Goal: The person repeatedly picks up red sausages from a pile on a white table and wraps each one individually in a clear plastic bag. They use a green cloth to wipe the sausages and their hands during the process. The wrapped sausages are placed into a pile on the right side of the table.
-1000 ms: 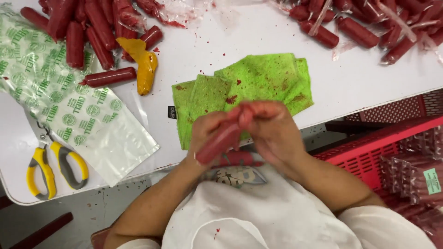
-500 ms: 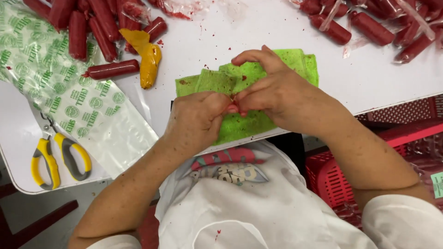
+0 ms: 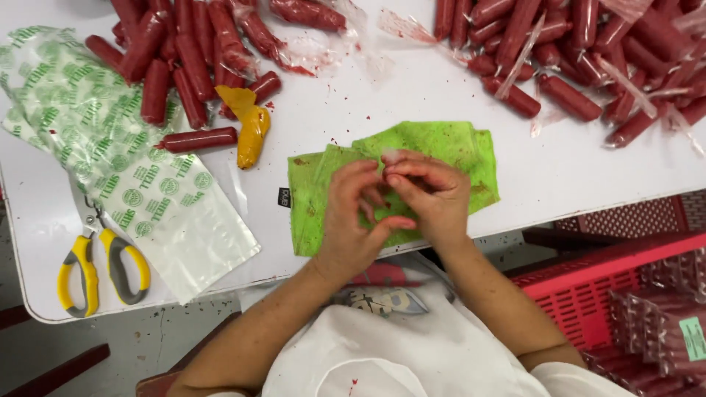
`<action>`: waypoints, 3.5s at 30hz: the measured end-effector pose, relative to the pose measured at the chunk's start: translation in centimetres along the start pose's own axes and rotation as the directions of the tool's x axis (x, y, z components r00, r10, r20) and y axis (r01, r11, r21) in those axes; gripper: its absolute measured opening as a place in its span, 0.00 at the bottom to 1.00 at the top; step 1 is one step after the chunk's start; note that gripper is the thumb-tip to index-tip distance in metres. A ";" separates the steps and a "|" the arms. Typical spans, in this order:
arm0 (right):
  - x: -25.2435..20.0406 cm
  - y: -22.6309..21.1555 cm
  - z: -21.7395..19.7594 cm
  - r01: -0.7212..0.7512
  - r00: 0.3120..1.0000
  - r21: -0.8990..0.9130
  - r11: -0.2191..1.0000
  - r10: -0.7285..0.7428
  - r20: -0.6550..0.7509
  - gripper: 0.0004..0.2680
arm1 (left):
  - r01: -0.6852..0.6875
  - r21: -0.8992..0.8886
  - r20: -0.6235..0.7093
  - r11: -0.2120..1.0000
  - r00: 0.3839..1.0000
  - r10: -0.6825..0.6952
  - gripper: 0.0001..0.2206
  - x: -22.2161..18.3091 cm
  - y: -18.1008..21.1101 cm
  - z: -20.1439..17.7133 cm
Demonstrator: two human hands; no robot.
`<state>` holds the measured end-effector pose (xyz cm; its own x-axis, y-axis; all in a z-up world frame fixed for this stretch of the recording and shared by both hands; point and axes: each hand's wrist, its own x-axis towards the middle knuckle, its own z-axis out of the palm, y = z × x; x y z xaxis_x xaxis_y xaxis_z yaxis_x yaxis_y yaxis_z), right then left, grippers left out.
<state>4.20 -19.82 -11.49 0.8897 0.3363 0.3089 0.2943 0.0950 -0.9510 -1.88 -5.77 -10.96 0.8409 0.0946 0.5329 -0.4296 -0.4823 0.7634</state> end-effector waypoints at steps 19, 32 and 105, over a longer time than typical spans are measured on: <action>3.2 -3.6 -0.8 0.016 0.956 -0.047 0.999 -0.001 0.295 0.10 | -0.586 0.117 0.294 0.802 0.792 0.536 0.10 9.8 -4.8 -4.4; 15.9 -10.2 -15.2 0.157 0.955 -0.954 0.256 -0.286 0.080 0.23 | -0.532 0.578 0.689 0.619 0.724 -0.021 0.12 19.9 -12.0 -2.4; 5.3 -5.2 -3.4 0.392 0.771 -0.284 0.875 -0.145 0.620 0.03 | -0.341 -0.033 0.709 0.940 0.654 0.263 0.22 9.2 0.6 -7.8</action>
<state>8.60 -21.76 -4.86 0.4274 0.8262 0.3671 0.7056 -0.0510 -0.7068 3.02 1.60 -2.79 0.6709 -0.6823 0.2905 -0.7012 -0.4563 0.5478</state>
